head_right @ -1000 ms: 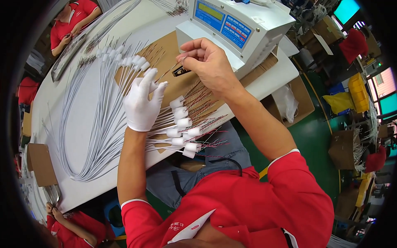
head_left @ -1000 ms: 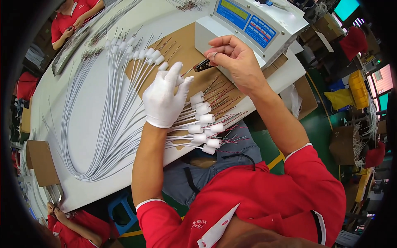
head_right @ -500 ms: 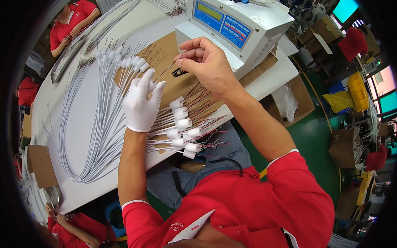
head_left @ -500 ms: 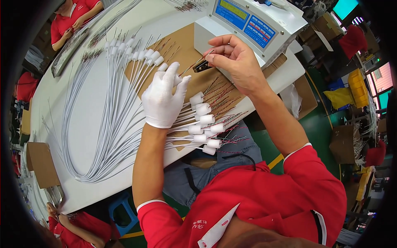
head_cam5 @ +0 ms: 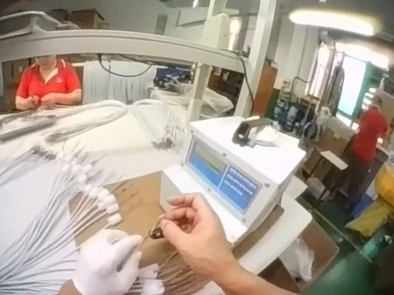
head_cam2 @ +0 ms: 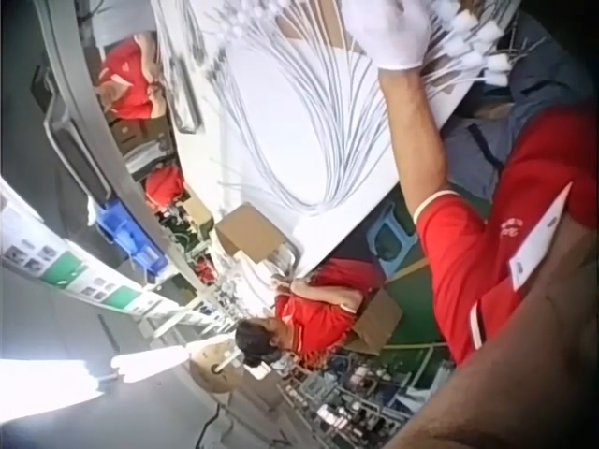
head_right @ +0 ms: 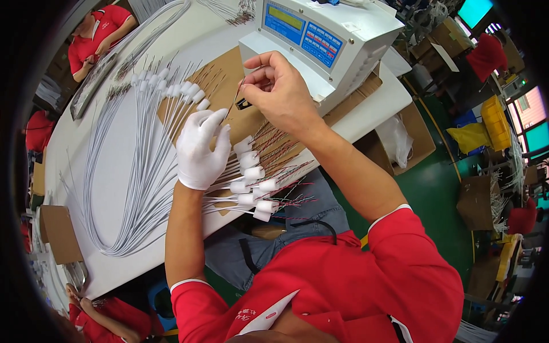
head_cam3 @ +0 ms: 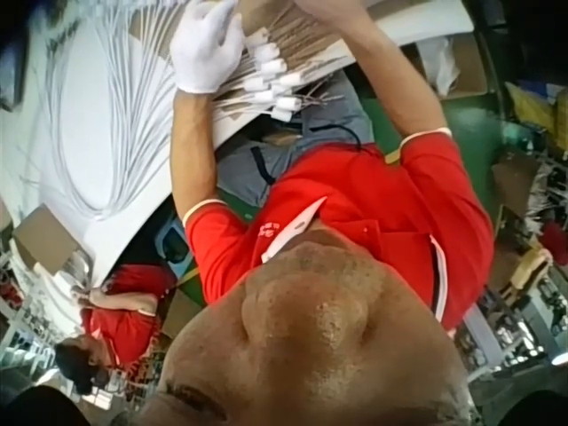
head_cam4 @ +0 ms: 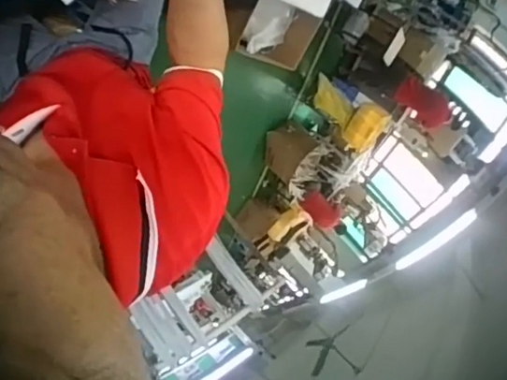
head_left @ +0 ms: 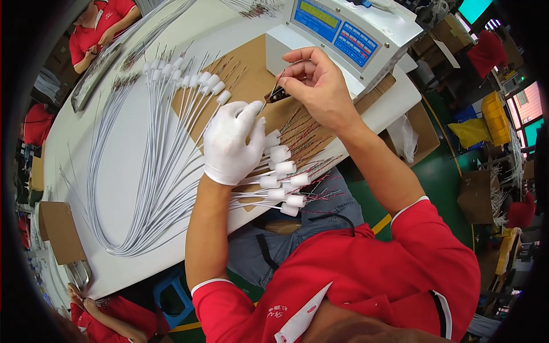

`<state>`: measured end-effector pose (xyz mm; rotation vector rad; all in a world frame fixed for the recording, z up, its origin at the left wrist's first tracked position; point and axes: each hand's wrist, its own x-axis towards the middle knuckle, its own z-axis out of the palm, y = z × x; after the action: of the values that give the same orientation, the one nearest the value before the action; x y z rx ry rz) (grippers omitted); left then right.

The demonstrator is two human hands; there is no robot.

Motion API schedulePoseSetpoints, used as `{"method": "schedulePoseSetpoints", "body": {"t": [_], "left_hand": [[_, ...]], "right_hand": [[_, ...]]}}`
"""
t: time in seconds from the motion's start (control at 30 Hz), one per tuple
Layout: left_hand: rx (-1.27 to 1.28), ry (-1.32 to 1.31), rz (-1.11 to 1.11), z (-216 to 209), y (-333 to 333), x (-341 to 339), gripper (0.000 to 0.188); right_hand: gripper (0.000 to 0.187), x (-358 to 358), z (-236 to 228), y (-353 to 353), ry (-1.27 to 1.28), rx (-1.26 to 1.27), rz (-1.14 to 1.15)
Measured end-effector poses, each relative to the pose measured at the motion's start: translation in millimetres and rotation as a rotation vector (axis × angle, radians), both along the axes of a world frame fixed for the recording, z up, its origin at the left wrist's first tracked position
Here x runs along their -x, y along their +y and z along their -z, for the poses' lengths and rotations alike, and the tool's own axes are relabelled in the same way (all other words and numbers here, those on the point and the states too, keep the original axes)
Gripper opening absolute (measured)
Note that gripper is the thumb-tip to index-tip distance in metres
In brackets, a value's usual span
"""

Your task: Organizing and assembling electronic cables with white connectors using a handheld crimping or cutting tool at a factory workbench.

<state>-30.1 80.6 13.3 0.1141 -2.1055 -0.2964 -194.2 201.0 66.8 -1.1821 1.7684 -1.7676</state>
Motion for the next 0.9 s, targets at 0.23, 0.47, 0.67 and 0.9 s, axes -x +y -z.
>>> {"method": "schedulePoseSetpoints", "body": {"t": [0.23,0.47,0.67,0.9], "left_hand": [[-1.000,-0.259,0.362,-7.4,-9.8,-17.9,0.017],[-1.331,-0.327,0.340,-2.3,-15.3,-15.0,0.024],[-1.244,-0.564,0.364,-16.4,-13.7,-15.0,0.024],[-1.195,-0.240,0.201,3.0,-12.5,-5.7,0.022]], "right_hand": [[0.038,17.5,-3.6,5.9,-0.441,-0.043,-0.495],[0.036,1.2,-10.9,11.3,0.483,-0.152,-0.246],[0.029,11.6,-0.5,7.9,-0.251,-0.064,-0.252],[0.035,-3.7,1.2,17.6,0.654,-0.104,-0.021]]}}
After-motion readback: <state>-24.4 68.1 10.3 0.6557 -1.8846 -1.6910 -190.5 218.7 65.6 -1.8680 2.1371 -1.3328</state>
